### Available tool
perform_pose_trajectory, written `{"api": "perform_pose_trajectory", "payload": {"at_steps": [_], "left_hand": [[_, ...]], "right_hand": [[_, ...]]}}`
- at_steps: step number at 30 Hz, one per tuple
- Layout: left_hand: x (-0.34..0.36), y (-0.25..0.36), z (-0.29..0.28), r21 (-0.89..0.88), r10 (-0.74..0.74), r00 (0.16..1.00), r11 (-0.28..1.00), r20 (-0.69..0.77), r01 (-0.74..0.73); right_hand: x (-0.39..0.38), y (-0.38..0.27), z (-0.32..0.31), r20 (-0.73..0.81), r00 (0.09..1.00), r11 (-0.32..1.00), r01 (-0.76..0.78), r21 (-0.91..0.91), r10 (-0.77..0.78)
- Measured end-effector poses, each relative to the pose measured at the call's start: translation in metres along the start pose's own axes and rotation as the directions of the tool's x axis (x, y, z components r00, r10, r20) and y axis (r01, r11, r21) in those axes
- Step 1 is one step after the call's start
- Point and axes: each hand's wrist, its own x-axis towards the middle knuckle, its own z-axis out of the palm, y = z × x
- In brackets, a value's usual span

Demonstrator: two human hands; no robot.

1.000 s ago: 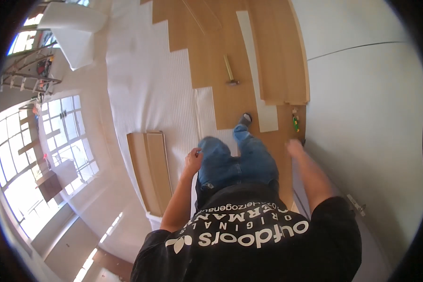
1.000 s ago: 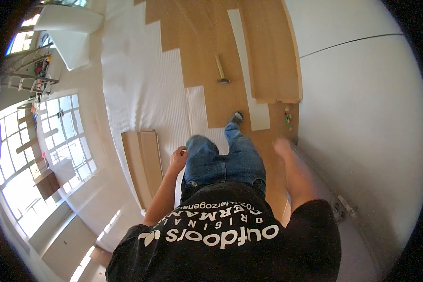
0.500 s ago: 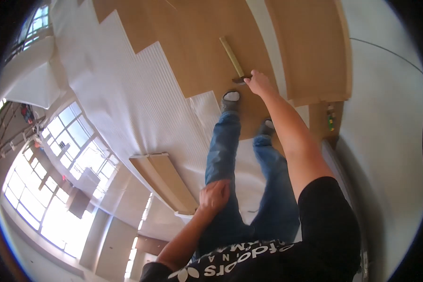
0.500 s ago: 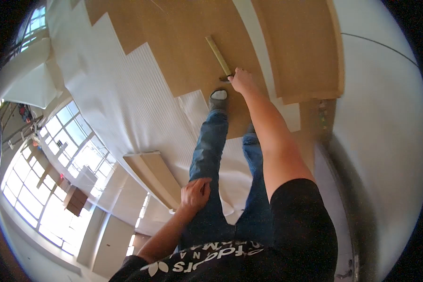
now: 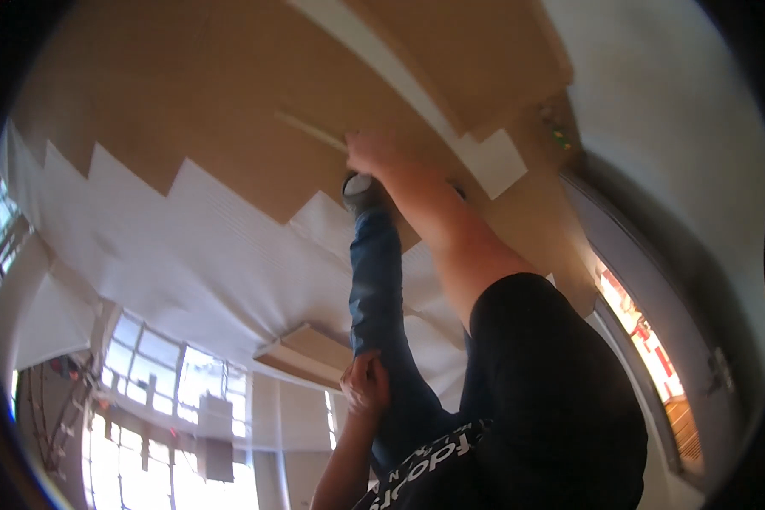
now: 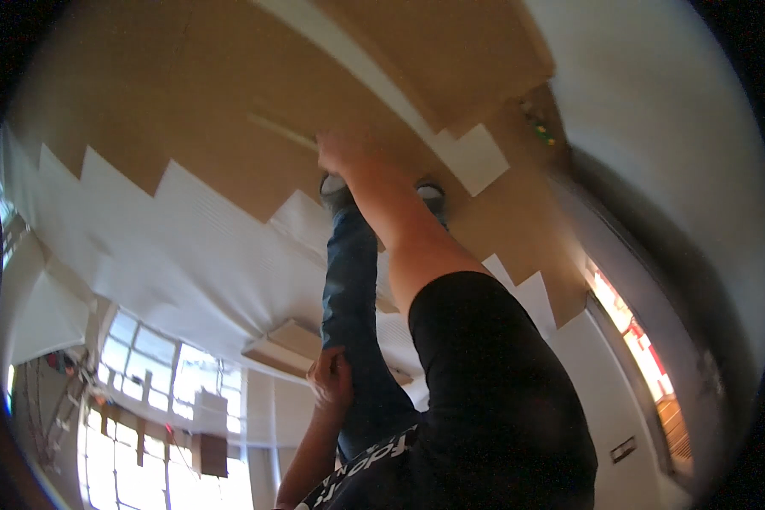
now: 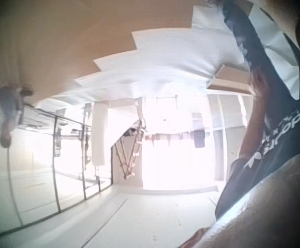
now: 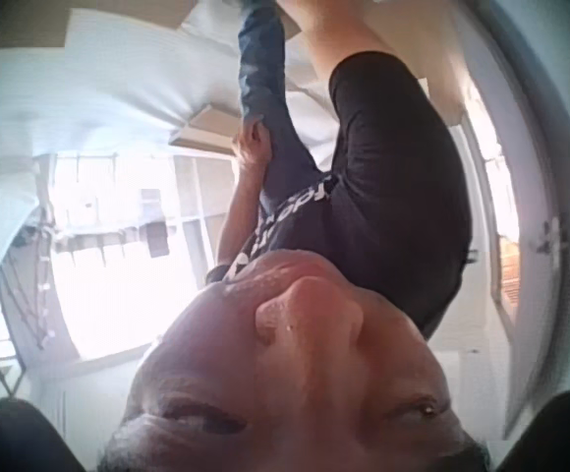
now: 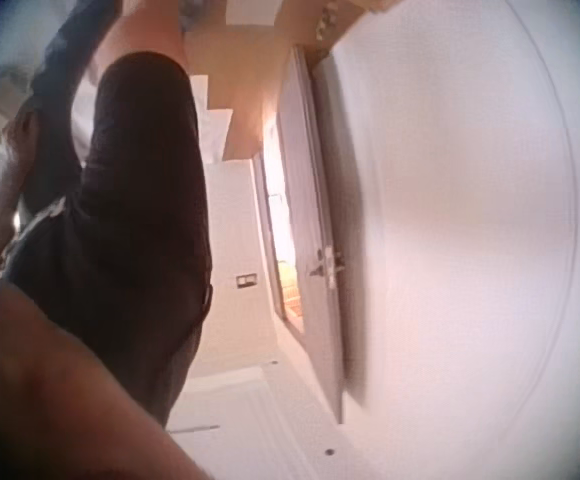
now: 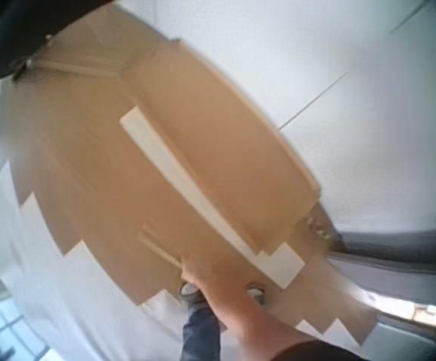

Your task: The person picks up laminate flooring planks, aligns them with the installed section on the floor, and taps them together using a hammer.

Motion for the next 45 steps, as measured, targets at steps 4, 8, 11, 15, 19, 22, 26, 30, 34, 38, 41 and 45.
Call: {"api": "perform_pose_trajectory", "payload": {"at_steps": [4,8,11,15,19,22,26,30,34,38,41,45], "left_hand": [[-0.013,0.01,0.031,0.075,0.034,0.997,0.996,0.064,-0.038],[-0.014,0.035,0.021,0.286,0.064,0.98,0.951,0.187,-0.116],[-0.012,0.067,0.021,0.486,0.004,0.903,0.842,0.429,-0.235],[-0.002,0.105,-0.007,0.511,0.061,0.686,0.62,0.725,-0.595],[-0.002,0.166,-0.046,0.562,0.02,0.609,0.363,0.793,-0.743],[0.023,0.198,-0.076,0.682,0.074,0.709,0.221,0.701,-0.697],[-0.026,0.299,0.006,0.629,-0.11,0.622,0.046,0.775,-0.776],[-0.03,0.356,0.041,0.5,0.293,0.501,0.087,0.814,-0.862],[-0.091,0.407,0.22,0.11,-0.036,0.184,-0.685,0.982,-0.72],[-0.175,0.455,0.403,0.332,-0.022,0.351,0.378,0.936,-0.864],[-0.24,0.499,0.498,0.097,0.071,0.118,0.247,0.99,-0.964],[-0.313,0.53,0.615,0.092,0.002,0.096,0.255,0.995,-0.963]], "right_hand": [[-0.135,0.067,-0.031,0.175,0.984,0.986,0.005,0.168,-0.035],[-0.325,0.102,-0.076,0.079,0.992,0.961,-0.117,0.249,0.101],[-0.522,0.141,-0.078,-0.091,0.947,0.898,-0.257,0.356,0.307],[-0.74,0.189,-0.064,-0.228,0.878,0.85,-0.292,0.439,0.42],[-0.915,0.206,0.029,-0.244,0.668,0.632,-0.431,0.644,0.703],[-0.971,0.201,0.098,-0.162,0.57,0.461,-0.433,0.775,0.806],[-1.045,0.179,0.29,0.333,0.498,-0.228,-0.262,0.938,0.8],[-1.045,0.132,0.297,0.339,0.782,-0.835,0.39,0.389,0.523],[-1.103,0.095,0.335,0.398,0.727,-0.707,0.669,-0.229,0.559],[-1.113,0.066,0.346,0.355,0.614,-0.369,0.745,-0.555,0.705],[-1.115,0.07,0.333,0.435,0.54,-0.22,0.772,-0.596,0.72],[-1.119,0.079,0.365,0.498,0.55,-0.196,0.778,-0.596,0.67]]}}
